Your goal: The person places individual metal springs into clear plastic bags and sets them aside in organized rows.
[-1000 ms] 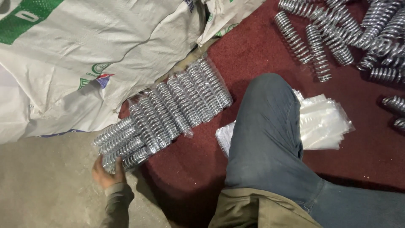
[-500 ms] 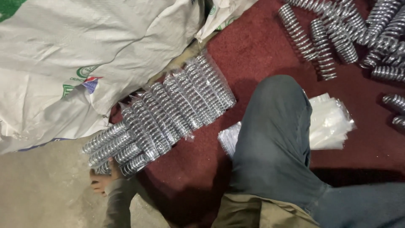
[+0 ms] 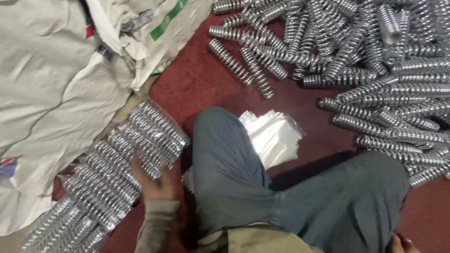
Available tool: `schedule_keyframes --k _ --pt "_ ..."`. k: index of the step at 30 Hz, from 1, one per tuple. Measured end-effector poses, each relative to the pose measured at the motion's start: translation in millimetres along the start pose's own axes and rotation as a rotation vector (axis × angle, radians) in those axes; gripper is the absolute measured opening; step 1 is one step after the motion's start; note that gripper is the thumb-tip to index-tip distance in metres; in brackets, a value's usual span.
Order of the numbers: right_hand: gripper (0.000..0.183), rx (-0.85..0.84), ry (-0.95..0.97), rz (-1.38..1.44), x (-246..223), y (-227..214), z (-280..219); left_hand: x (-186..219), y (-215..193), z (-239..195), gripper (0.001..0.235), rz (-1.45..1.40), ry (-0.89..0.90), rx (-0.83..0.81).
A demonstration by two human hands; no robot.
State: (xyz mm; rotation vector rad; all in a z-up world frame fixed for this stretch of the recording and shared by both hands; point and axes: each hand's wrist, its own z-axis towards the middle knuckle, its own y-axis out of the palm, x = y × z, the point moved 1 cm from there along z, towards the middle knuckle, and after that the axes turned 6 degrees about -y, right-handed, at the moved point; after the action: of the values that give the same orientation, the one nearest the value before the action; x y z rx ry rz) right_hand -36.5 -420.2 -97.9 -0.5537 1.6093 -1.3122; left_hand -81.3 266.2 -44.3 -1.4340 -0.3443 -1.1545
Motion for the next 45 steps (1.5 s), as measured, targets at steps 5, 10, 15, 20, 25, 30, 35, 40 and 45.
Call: schedule_keyframes --k 5,10,15,20,25,30,35,40,45 --pt "0.040 0.266 -0.738 -0.052 -173 -27 28 109 140 12 0.056 0.249 0.512 -0.433" --pt "0.035 -0.215 -0.896 0.351 -383 94 57 120 204 27 0.043 0.620 0.457 -0.727" --pt "0.072 -0.556 -0.903 0.141 -501 190 63 119 207 31 0.032 0.632 0.553 -0.658" --pt "0.054 -0.462 -1.145 -0.033 -492 187 120 130 210 27 0.022 0.717 0.600 -0.806" --pt "0.031 -0.248 -1.133 -0.012 -474 14 109 163 258 -13 0.045 0.922 0.612 -1.119" --pt "0.031 -0.170 -1.039 -0.157 -404 -24 89 142 308 -24 0.065 0.907 0.415 -1.227" --pt "0.037 -0.115 -0.946 -0.024 -355 21 65 88 344 -10 0.015 0.777 0.198 -0.852" --pt "0.050 -0.156 -0.929 0.147 -354 -6 42 138 276 -27 0.023 0.340 0.503 -0.473" --pt "0.075 -0.066 -1.046 0.554 -362 -58 20 239 171 -69 0.034 -0.420 0.852 -0.462"
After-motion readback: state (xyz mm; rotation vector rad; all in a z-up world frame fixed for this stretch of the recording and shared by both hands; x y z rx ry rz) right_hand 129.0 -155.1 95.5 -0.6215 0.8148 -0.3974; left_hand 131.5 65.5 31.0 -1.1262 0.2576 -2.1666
